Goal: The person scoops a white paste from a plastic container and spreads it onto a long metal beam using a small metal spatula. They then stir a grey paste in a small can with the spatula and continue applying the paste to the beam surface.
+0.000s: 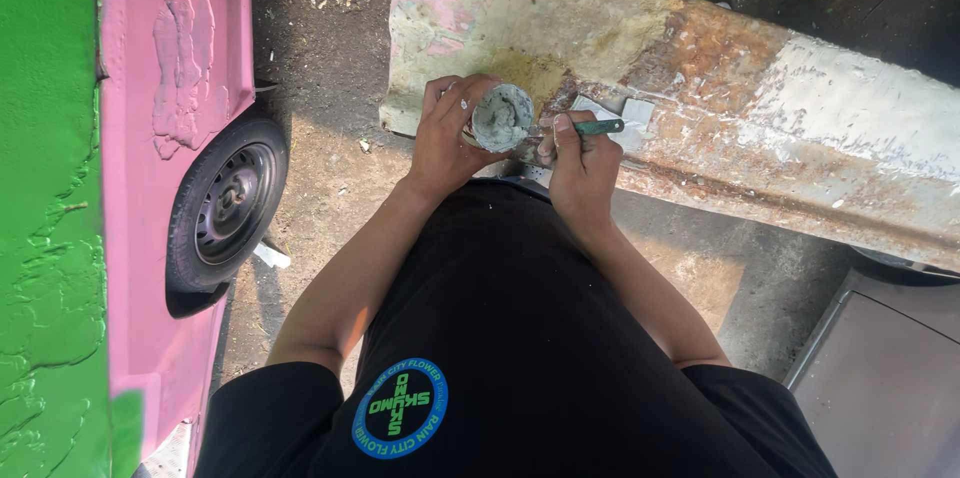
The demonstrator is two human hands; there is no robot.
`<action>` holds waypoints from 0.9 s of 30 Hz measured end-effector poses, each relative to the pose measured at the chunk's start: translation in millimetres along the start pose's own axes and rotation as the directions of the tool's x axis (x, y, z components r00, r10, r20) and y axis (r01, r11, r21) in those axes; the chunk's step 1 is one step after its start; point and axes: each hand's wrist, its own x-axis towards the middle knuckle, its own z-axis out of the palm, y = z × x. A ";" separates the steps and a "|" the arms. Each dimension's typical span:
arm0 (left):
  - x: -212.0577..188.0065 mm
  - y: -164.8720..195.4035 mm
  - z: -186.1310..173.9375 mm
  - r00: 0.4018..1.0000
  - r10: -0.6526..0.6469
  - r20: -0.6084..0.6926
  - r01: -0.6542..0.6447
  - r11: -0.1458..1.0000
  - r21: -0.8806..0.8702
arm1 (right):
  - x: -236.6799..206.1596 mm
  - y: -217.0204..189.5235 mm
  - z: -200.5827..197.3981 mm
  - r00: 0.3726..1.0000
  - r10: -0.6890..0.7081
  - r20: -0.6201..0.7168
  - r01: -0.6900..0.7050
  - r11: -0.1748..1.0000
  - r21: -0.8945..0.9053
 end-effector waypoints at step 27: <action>1.3 -29.2 -34.6 0.998 -0.063 -0.003 0.063 0.998 -0.023 | 22.2 -34.0 25.6 0.907 -0.357 0.222 0.410 0.867 -0.282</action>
